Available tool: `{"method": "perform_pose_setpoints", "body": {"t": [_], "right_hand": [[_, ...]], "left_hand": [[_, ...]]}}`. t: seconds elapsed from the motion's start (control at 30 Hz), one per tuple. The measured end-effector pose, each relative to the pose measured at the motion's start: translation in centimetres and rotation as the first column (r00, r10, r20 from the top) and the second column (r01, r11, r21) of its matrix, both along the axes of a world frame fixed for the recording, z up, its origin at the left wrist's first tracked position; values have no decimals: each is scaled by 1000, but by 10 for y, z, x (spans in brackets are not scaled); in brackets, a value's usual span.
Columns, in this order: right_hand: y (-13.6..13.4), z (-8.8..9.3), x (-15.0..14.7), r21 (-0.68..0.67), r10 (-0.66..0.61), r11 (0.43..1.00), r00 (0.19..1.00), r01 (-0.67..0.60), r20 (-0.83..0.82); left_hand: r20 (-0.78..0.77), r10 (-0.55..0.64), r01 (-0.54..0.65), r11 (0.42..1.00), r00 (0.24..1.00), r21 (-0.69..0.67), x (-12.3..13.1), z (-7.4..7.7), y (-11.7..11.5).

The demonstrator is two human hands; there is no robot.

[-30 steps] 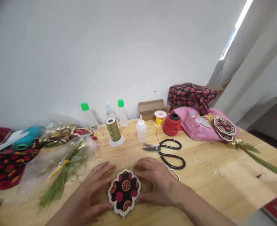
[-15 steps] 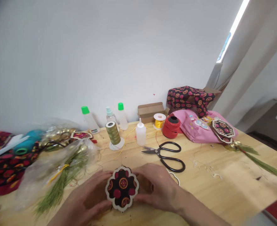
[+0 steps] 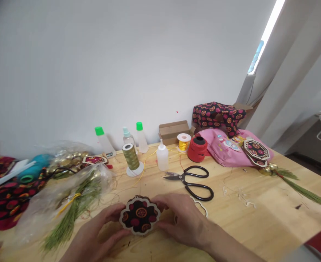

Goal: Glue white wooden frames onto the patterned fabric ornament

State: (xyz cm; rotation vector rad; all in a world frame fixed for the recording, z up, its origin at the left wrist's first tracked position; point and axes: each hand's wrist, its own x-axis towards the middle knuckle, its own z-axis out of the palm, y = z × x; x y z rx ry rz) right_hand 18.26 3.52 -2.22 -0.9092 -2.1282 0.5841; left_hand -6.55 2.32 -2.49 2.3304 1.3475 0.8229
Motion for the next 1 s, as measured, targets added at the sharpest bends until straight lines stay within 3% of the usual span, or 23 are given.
{"method": "perform_pose_setpoints", "body": {"t": [0.3,0.67,0.77,0.87,1.0], "right_hand": [[0,2,-2,-51,-15,999,996,11,-88],[9,17,-12,-302,27,946,956,-120,-293],[14,26,-17,-331,9,935,946,-123,-324],[20,32,-21,-311,-11,946,945,-96,-327],[26,38,-23,-174,39,981,970,-83,-238]], "left_hand": [[-7,-39,39,989,999,142,1,8,-2],[-58,-35,49,960,998,277,-2,27,4],[-16,-55,57,982,998,178,1,37,3],[142,18,-7,997,990,-74,10,48,5],[476,175,-1,939,862,-343,27,54,13]]}}
